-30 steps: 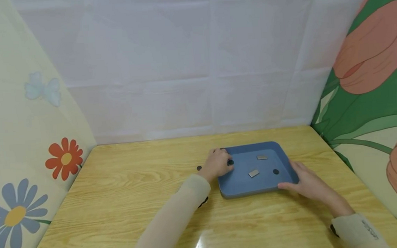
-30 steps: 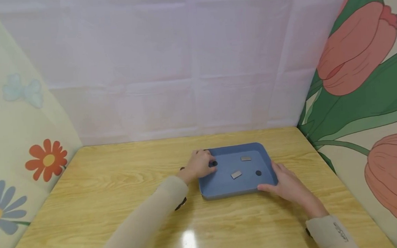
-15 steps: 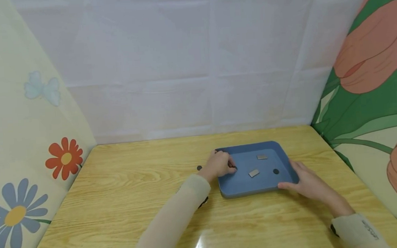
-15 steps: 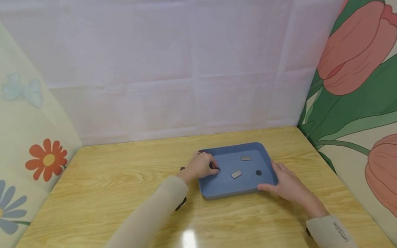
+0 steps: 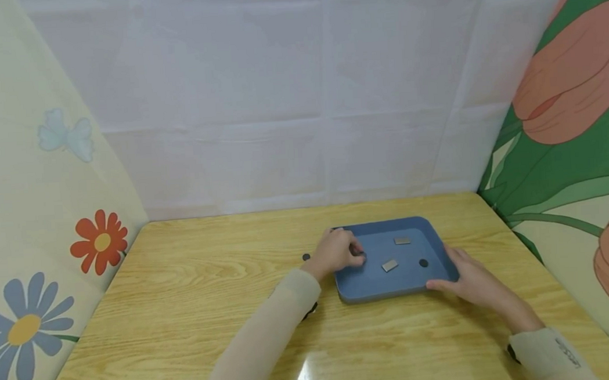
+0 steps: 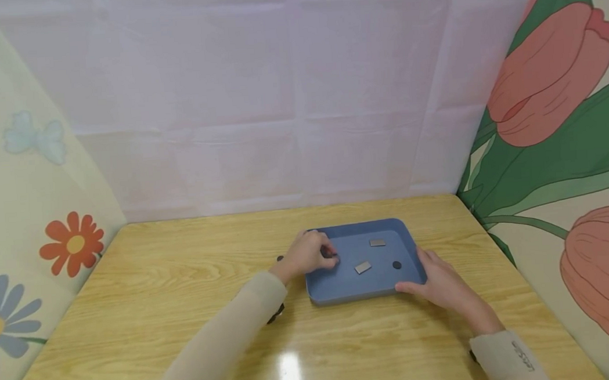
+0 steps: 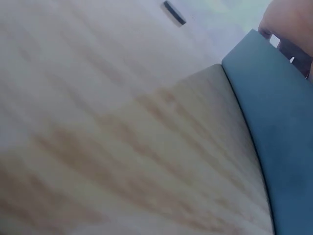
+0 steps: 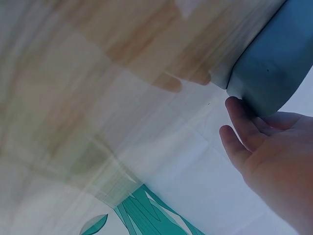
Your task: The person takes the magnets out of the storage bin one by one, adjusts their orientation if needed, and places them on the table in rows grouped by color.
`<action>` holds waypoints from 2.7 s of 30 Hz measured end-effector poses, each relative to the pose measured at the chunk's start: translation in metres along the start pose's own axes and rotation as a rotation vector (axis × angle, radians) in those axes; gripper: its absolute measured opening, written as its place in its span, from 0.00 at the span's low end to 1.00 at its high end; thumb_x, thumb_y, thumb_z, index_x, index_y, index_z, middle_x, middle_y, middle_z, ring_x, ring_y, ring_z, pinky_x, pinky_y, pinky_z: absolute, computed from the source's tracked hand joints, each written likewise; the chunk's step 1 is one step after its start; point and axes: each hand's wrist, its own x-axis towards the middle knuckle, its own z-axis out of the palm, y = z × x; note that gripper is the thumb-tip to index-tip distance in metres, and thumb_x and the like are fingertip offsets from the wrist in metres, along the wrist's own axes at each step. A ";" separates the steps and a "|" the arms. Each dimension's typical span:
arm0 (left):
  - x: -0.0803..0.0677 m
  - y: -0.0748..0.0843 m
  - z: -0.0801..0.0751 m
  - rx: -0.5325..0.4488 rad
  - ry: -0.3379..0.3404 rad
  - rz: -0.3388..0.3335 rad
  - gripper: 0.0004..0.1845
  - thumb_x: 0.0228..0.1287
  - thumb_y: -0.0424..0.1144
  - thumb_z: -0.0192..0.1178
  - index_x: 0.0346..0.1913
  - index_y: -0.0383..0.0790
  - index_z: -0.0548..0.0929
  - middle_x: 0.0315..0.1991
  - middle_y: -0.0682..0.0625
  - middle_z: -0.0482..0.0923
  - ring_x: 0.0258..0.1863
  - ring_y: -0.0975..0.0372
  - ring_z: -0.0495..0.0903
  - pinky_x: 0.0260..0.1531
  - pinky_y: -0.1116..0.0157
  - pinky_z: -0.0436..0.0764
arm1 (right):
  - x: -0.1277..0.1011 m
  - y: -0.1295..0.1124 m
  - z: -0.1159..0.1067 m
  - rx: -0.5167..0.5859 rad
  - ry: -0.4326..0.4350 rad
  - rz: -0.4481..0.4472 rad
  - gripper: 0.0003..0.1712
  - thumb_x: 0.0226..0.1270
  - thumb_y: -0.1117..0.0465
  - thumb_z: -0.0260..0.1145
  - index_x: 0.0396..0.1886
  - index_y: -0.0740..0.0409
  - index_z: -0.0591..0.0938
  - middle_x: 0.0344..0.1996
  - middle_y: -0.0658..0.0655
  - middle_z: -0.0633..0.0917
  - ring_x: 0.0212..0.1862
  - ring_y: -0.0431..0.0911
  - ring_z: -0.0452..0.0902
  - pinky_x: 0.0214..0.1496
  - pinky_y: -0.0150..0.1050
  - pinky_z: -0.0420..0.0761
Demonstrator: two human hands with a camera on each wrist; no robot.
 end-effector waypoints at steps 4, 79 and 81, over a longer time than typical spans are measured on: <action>-0.001 0.000 -0.003 -0.001 0.040 0.026 0.08 0.65 0.50 0.71 0.42 0.54 0.93 0.39 0.61 0.89 0.46 0.64 0.82 0.68 0.53 0.72 | -0.001 0.000 -0.001 0.007 -0.003 0.001 0.69 0.63 0.30 0.69 0.81 0.75 0.48 0.77 0.82 0.54 0.74 0.80 0.55 0.69 0.75 0.65; -0.084 -0.096 -0.074 -0.012 0.223 -0.139 0.06 0.59 0.44 0.74 0.38 0.47 0.92 0.36 0.55 0.87 0.42 0.57 0.83 0.61 0.49 0.75 | 0.000 0.003 -0.003 -0.003 -0.026 -0.002 0.71 0.63 0.29 0.68 0.81 0.76 0.46 0.76 0.85 0.52 0.73 0.82 0.53 0.69 0.77 0.63; -0.088 -0.100 -0.076 -0.018 0.220 -0.155 0.06 0.60 0.43 0.74 0.37 0.47 0.92 0.36 0.55 0.87 0.42 0.57 0.82 0.60 0.48 0.75 | 0.000 0.003 -0.003 -0.005 -0.028 0.000 0.71 0.63 0.29 0.68 0.81 0.76 0.46 0.76 0.85 0.52 0.73 0.82 0.52 0.69 0.77 0.62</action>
